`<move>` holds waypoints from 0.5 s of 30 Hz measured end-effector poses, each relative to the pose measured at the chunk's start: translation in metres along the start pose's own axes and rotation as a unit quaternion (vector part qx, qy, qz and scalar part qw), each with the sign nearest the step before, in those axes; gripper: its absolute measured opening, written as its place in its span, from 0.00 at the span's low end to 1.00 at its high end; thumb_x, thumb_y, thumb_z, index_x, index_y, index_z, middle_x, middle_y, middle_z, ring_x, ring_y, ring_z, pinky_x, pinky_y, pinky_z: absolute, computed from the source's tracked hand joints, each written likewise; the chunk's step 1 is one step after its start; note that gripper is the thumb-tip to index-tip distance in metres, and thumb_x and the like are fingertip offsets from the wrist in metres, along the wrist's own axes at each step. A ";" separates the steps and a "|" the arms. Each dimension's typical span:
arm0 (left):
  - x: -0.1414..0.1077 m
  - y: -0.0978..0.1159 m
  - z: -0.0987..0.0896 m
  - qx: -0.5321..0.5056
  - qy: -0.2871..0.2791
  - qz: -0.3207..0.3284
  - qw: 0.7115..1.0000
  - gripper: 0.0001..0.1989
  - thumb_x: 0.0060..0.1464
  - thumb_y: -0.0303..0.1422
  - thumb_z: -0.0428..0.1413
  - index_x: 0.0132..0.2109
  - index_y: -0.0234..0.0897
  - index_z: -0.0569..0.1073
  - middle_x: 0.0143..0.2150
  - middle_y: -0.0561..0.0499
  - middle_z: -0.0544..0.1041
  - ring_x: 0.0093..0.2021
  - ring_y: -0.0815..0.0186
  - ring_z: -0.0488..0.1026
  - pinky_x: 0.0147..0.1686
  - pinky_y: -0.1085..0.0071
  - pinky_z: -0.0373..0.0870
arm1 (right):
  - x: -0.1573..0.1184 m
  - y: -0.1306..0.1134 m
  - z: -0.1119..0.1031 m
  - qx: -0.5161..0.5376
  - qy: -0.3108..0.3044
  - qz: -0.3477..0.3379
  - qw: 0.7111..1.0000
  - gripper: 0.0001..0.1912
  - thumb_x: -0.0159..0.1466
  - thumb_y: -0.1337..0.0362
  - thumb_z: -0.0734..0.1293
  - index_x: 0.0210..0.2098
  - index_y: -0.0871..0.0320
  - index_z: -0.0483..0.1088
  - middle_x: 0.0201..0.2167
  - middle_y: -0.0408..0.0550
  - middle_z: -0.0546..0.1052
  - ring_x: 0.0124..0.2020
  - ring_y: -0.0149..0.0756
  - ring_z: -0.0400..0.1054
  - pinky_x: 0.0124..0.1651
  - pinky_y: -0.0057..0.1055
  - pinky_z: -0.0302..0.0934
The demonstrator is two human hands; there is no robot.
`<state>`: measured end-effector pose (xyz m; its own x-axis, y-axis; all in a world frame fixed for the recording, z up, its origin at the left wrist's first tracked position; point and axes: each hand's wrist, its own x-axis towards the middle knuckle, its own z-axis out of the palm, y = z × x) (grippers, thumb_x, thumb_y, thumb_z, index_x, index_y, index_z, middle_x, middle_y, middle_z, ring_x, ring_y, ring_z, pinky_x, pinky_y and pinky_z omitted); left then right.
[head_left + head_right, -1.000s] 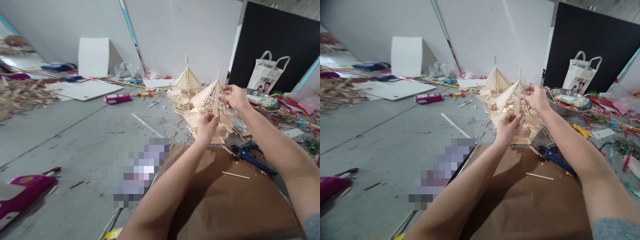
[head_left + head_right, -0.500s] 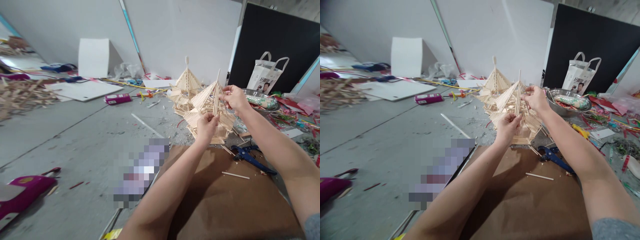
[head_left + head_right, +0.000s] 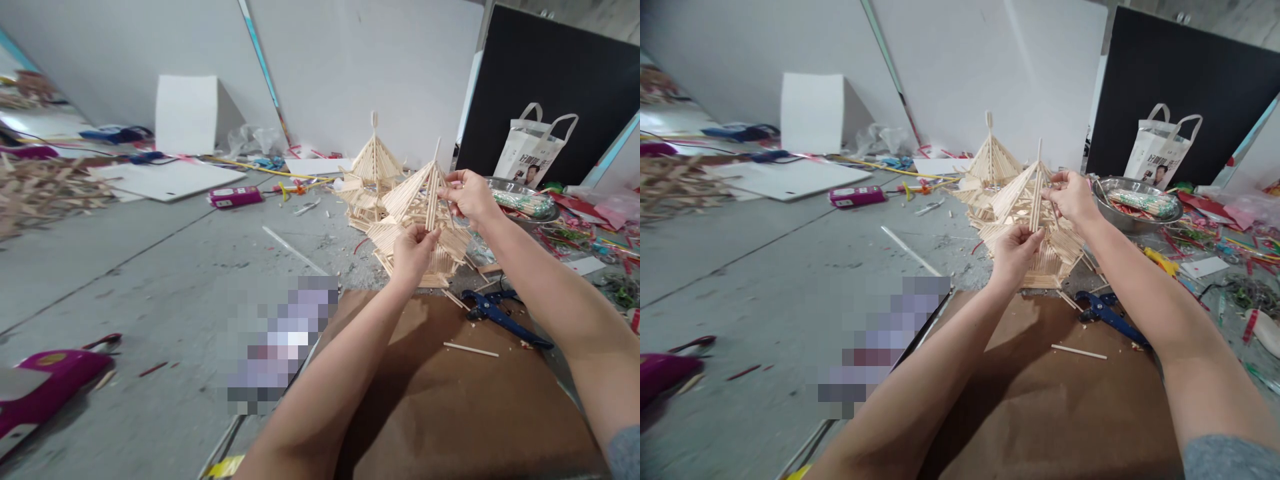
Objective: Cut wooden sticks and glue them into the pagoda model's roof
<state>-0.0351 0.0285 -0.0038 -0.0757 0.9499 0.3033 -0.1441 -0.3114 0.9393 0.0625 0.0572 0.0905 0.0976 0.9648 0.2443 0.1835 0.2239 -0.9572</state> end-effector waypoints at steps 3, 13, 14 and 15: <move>0.001 0.000 -0.003 0.045 0.002 0.026 0.999 0.09 0.44 0.36 0.55 0.25 0.36 0.65 0.16 0.59 0.60 0.17 0.76 0.54 0.19 0.78 0.51 | -0.001 -0.001 0.000 0.004 0.000 0.003 1.000 0.17 0.48 0.73 0.70 0.28 0.56 0.57 0.14 0.32 0.61 0.09 0.19 0.50 0.10 0.22 0.42; -0.002 0.009 -0.007 0.150 0.032 0.083 0.985 0.09 0.46 0.33 0.54 0.22 0.35 0.65 0.16 0.59 0.59 0.18 0.75 0.54 0.22 0.76 0.50 | -0.001 -0.002 -0.001 0.012 -0.005 0.004 1.000 0.17 0.48 0.73 0.70 0.28 0.56 0.57 0.14 0.32 0.62 0.09 0.20 0.50 0.10 0.22 0.41; -0.002 0.009 -0.007 0.153 0.032 0.083 0.984 0.10 0.46 0.33 0.54 0.21 0.35 0.65 0.16 0.59 0.59 0.18 0.75 0.54 0.22 0.76 0.50 | -0.001 -0.001 -0.001 0.011 -0.004 0.003 1.000 0.17 0.48 0.73 0.70 0.28 0.56 0.57 0.14 0.32 0.62 0.09 0.20 0.50 0.09 0.22 0.41; -0.002 0.009 -0.007 0.154 0.033 0.083 0.984 0.10 0.46 0.32 0.54 0.21 0.35 0.65 0.16 0.59 0.59 0.18 0.75 0.54 0.22 0.76 0.50 | 0.000 -0.001 -0.001 0.009 -0.003 0.002 1.000 0.17 0.48 0.73 0.70 0.28 0.56 0.57 0.14 0.32 0.62 0.09 0.20 0.51 0.09 0.22 0.41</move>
<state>-0.0431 0.0240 0.0033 -0.1374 0.8800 0.4546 0.1815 -0.4288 0.8850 0.0629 0.0565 0.0911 0.0928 0.9664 0.2397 0.1655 0.2225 -0.9608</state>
